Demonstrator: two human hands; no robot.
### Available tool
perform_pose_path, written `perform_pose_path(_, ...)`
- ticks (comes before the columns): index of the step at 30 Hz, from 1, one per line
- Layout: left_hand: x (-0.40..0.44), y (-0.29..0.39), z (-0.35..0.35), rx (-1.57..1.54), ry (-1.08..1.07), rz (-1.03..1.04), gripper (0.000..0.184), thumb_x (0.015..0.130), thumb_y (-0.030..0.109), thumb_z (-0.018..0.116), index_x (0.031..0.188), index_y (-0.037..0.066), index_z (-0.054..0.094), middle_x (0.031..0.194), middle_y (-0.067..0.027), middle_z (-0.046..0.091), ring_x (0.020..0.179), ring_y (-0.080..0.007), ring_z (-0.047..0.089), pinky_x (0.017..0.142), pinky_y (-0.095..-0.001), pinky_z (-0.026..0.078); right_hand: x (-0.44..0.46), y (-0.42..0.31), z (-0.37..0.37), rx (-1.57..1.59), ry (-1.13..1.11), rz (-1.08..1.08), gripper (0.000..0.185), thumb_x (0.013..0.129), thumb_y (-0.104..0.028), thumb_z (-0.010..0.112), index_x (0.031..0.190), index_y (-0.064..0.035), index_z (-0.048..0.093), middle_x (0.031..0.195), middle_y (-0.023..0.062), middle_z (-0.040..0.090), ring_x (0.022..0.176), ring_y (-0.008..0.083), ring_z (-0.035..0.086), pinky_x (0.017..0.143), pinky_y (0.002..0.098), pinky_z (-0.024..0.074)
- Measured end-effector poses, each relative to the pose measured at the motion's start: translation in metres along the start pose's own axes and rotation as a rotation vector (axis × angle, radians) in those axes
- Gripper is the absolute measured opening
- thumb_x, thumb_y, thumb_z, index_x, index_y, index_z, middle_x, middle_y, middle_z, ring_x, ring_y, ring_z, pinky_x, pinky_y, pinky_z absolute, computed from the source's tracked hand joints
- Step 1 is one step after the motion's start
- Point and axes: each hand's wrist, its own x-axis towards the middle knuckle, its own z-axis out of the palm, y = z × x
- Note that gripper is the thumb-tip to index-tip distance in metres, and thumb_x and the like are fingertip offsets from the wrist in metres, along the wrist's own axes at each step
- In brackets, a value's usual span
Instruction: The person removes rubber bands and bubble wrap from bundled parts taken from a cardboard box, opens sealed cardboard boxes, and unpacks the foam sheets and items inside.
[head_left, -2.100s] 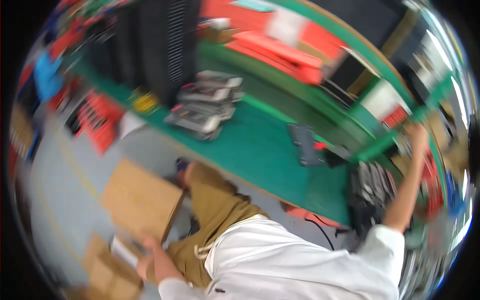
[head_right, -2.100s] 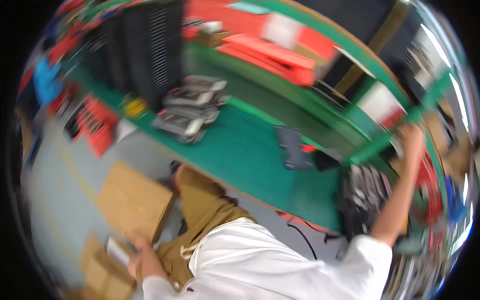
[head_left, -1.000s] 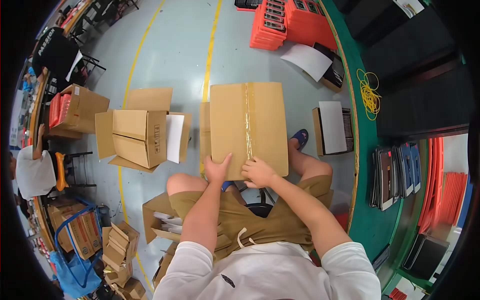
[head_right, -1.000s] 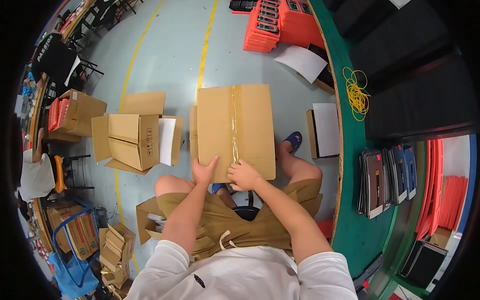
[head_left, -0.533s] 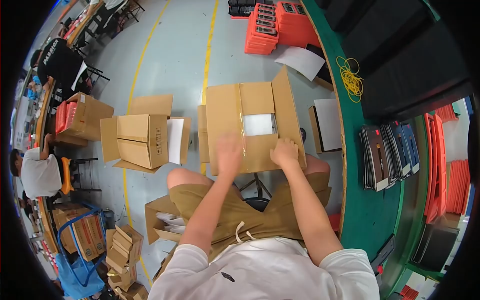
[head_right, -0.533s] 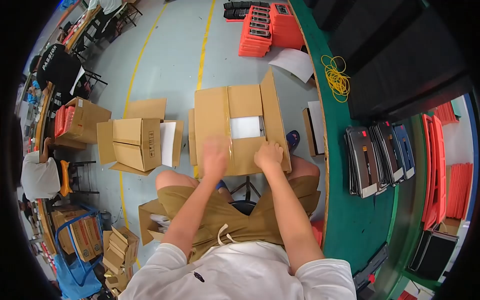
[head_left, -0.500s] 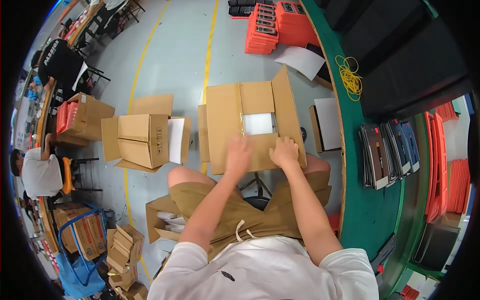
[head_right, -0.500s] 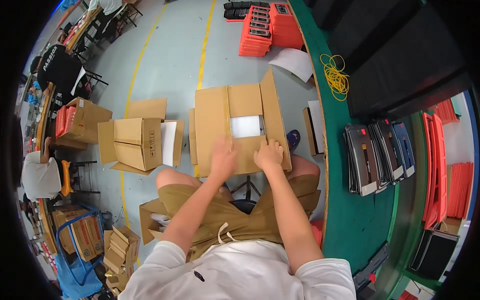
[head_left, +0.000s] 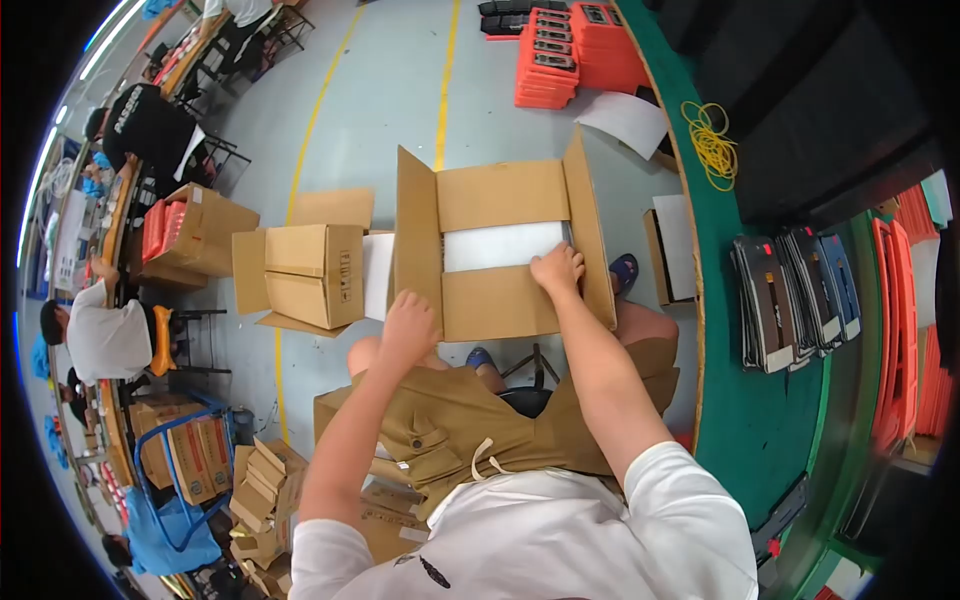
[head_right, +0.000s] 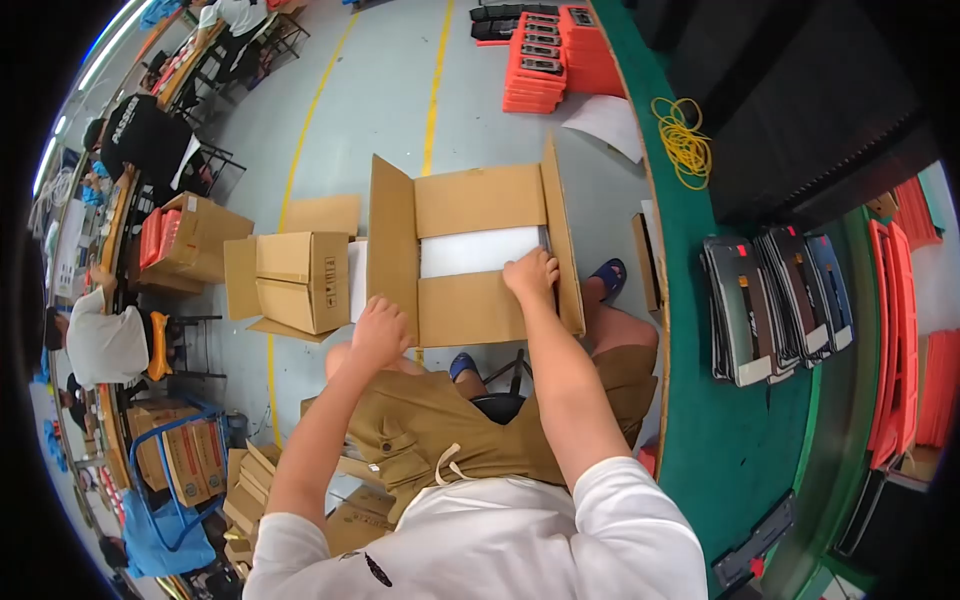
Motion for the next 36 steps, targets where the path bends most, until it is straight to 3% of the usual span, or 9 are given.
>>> perform_pose_path(6,-0.045,-0.034,0.072,-0.382,0.507,-0.196,0.030,0.083,0.027,0.068,0.108,0.009,0.068,0.110,-0.0157,0.060,0.109,-0.0331,0.052,0.105,-0.0443,0.037,0.001,-0.015,-0.031,0.053,-0.091,0.093,0.064,0.083,-0.039,0.065,0.129,0.0039,0.054,0.139,0.0225,0.049,0.133,0.0387,0.039,0.111,0.0535,0.0254)
perform_pose_path(15,0.005,-0.041,0.083,-0.741,0.165,-0.561,0.052,0.092,0.050,0.058,0.125,0.010,0.061,0.126,-0.0193,0.058,0.126,-0.0379,0.046,0.112,-0.0494,0.030,-0.105,-0.026,-0.156,0.229,-0.384,-0.684,0.041,0.082,-0.029,0.074,0.105,0.0043,0.069,0.097,0.0191,0.072,0.090,0.0290,0.069,0.082,0.0376,0.0519)
perform_pose_path(18,0.010,-0.035,0.099,-1.230,0.418,-0.496,0.063,0.093,0.060,0.051,0.126,0.008,0.061,0.141,-0.0193,0.050,0.134,-0.0340,0.042,0.113,-0.0495,0.026,-0.159,-0.027,-0.185,0.406,-0.537,-0.823,0.033,0.084,-0.021,0.074,0.105,0.0035,0.069,0.098,0.0139,0.072,0.089,0.0207,0.067,0.081,0.0348,0.0518)
perform_pose_path(20,-0.020,-0.018,0.072,-2.335,0.190,-0.147,0.056,0.093,0.048,0.061,0.125,0.002,0.060,0.135,-0.0163,0.058,0.127,-0.0252,0.052,0.106,-0.0459,0.037,-0.169,-0.021,-0.176,0.730,-0.627,-0.767,0.028,0.085,-0.012,0.073,0.109,0.0021,0.067,0.101,0.0078,0.071,0.090,0.0132,0.064,0.079,0.0300,0.0513)
perform_pose_path(23,-0.086,0.004,-0.004,-1.786,0.508,-0.233,0.041,0.093,0.026,0.067,0.122,-0.002,0.060,0.116,-0.0117,0.067,0.106,-0.0194,0.064,0.094,-0.0390,0.049,-0.165,-0.030,-0.168,0.984,-0.401,-0.642,0.026,0.090,-0.005,0.066,0.116,0.0005,0.062,0.102,0.0029,0.068,0.090,0.0096,0.062,0.081,0.0274,0.0517)
perform_pose_path(27,-0.152,-0.004,-0.001,-1.765,0.845,-0.432,0.032,0.091,0.010,0.067,0.119,-0.004,0.060,0.101,-0.0079,0.070,0.087,-0.0165,0.068,0.081,-0.0320,0.055,-0.148,-0.044,-0.138,0.807,-0.395,-0.698,0.030,0.094,-0.015,0.064,0.119,0.0010,0.060,0.105,0.0071,0.068,0.093,0.0143,0.064,0.086,0.0297,0.0509)
perform_pose_path(31,-0.254,-0.048,0.038,-2.111,1.541,-0.813,0.034,0.097,0.023,0.062,0.120,-0.001,0.055,0.101,-0.0112,0.068,0.079,-0.0237,0.070,0.072,-0.0355,0.057,-0.166,-0.047,-0.093,0.535,-0.560,-0.858,0.034,0.097,-0.023,0.061,0.122,0.0012,0.059,0.110,0.0129,0.069,0.096,0.0210,0.066,0.088,0.0328,0.0499)
perform_pose_path(33,-0.311,-0.058,0.069,-1.873,1.694,-1.256,0.033,0.098,0.029,0.060,0.111,-0.001,0.058,0.098,-0.0139,0.069,0.073,-0.0252,0.071,0.063,-0.0347,0.057,-0.162,-0.037,-0.070,0.053,-0.405,-1.055,0.041,0.097,-0.028,0.060,0.125,0.0019,0.058,0.110,0.0171,0.068,0.099,0.0248,0.066,0.090,0.0346,0.0497)
perform_pose_path(36,-0.383,-0.053,0.139,-1.262,1.651,-1.412,0.034,0.099,0.031,0.059,0.102,-0.003,0.058,0.092,-0.0154,0.069,0.065,-0.0258,0.070,0.054,-0.0329,0.055,-0.168,-0.017,-0.046,-0.224,-0.620,-0.958,0.048,0.095,-0.031,0.063,0.128,0.0026,0.056,0.113,0.0216,0.067,0.102,0.0281,0.066,0.091,0.0359,0.0499)
